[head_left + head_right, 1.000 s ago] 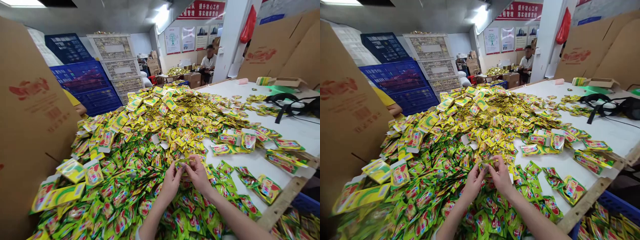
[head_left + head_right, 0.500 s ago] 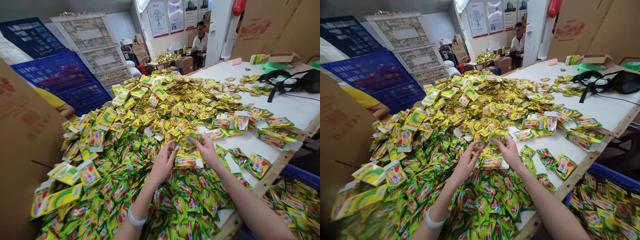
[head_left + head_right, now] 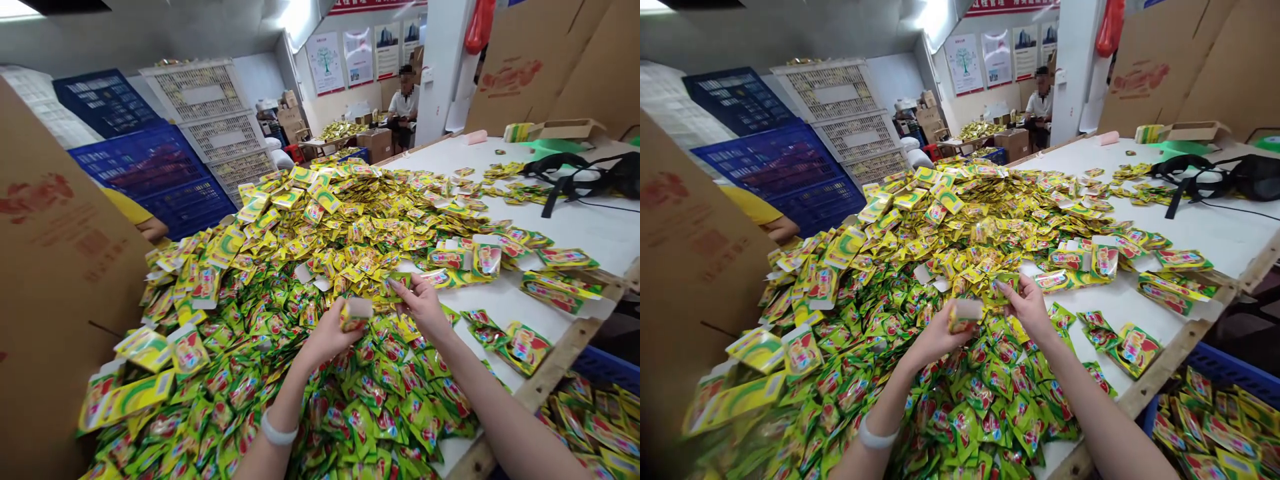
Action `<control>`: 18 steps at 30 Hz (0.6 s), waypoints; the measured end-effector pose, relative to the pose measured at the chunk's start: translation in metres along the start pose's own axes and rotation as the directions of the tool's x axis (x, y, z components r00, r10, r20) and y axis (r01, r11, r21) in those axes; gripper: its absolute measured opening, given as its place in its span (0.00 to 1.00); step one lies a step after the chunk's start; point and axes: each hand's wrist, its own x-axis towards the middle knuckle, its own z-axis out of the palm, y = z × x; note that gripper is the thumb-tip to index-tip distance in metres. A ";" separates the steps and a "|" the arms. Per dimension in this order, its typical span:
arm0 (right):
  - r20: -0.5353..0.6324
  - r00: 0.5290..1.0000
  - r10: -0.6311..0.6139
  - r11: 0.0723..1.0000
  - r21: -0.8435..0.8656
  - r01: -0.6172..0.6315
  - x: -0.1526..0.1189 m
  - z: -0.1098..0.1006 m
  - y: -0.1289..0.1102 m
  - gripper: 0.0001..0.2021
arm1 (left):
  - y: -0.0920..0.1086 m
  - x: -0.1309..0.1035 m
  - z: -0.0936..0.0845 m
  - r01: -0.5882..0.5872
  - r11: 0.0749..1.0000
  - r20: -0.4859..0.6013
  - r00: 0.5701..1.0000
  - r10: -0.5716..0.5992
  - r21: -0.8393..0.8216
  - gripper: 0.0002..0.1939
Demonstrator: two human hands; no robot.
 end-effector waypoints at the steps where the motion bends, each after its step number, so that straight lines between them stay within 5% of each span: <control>1: -0.003 1.000 0.011 1.000 -0.016 -0.011 -0.001 0.000 0.000 0.23 | -0.005 -0.009 -0.002 0.060 0.975 -0.004 0.998 -0.062 -0.216 0.25; 4: 0.023 0.998 0.051 0.997 -0.054 -0.050 -0.006 0.009 0.000 0.23 | -0.014 -0.032 0.000 0.220 0.723 0.129 0.975 -0.179 -0.655 0.29; 7: 0.170 0.983 0.074 0.993 -0.102 -0.057 -0.015 0.030 0.003 0.20 | -0.014 -0.046 0.008 0.278 0.590 0.177 0.958 -0.225 -0.758 0.28; 9: 0.286 0.957 0.044 0.987 -0.163 0.003 -0.020 0.044 0.007 0.17 | -0.011 -0.051 0.011 0.260 0.606 0.154 0.963 -0.221 -0.752 0.29; 13: 0.443 0.885 -0.140 0.885 -0.344 0.313 -0.021 0.052 0.012 0.08 | -0.010 -0.054 0.007 0.257 0.682 0.180 0.966 -0.183 -0.685 0.27; 18: 0.625 0.778 0.060 0.670 -0.603 0.433 -0.022 0.038 0.004 0.03 | -0.010 -0.050 0.002 0.182 0.827 0.164 0.980 -0.110 -0.532 0.39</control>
